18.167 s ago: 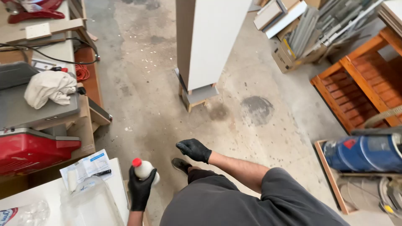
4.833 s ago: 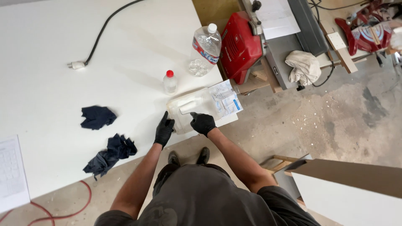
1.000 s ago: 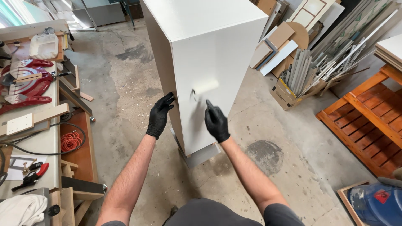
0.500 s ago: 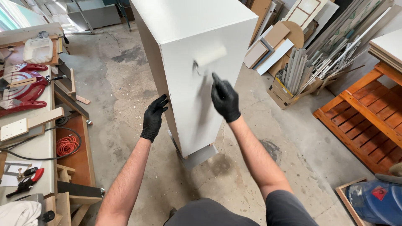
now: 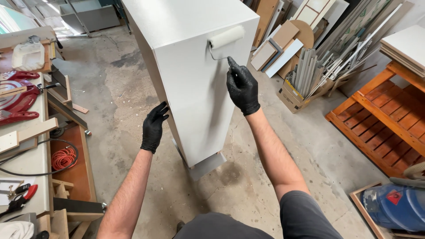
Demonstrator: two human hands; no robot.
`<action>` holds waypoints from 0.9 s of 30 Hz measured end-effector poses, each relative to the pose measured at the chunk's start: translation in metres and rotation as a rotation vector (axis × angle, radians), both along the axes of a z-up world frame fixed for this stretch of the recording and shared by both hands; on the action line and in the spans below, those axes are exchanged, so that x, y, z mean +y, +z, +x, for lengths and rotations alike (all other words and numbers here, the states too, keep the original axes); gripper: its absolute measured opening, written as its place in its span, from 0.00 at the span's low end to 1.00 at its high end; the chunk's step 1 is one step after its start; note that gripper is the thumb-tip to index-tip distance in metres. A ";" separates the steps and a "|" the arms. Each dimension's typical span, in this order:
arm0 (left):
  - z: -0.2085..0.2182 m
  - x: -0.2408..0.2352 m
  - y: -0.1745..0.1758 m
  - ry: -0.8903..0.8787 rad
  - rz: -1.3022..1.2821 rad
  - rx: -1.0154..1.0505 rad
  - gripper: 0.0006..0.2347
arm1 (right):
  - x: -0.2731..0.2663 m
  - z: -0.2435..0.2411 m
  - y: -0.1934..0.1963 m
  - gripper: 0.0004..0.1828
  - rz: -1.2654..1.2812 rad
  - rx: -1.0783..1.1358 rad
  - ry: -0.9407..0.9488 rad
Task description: Painting a tall wooden cabinet with a small roller
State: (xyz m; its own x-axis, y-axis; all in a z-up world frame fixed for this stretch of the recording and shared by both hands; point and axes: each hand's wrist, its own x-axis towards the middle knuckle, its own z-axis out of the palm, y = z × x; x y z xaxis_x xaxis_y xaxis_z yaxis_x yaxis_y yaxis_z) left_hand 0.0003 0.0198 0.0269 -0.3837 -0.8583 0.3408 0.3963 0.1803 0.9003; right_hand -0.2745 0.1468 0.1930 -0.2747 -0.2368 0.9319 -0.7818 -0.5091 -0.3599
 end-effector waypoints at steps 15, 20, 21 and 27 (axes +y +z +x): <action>-0.005 -0.007 -0.010 0.056 -0.030 -0.022 0.17 | 0.000 -0.014 -0.008 0.17 0.009 -0.090 -0.001; -0.004 -0.004 -0.011 0.074 -0.024 -0.009 0.17 | 0.002 -0.044 -0.030 0.20 0.037 0.061 0.014; -0.004 -0.005 -0.012 0.068 -0.022 -0.006 0.17 | 0.004 -0.043 -0.059 0.20 0.080 0.021 0.003; -0.006 -0.006 -0.011 0.081 -0.022 -0.002 0.15 | 0.015 0.000 -0.169 0.18 0.176 -0.301 0.099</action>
State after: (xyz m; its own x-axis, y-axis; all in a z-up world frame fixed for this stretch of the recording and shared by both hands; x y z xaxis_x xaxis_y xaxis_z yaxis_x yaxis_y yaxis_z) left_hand -0.0054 0.0138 0.0158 -0.3144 -0.8788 0.3590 0.3776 0.2312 0.8966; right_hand -0.2742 0.1621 0.0238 -0.4983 -0.4253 0.7555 -0.5776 -0.4870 -0.6551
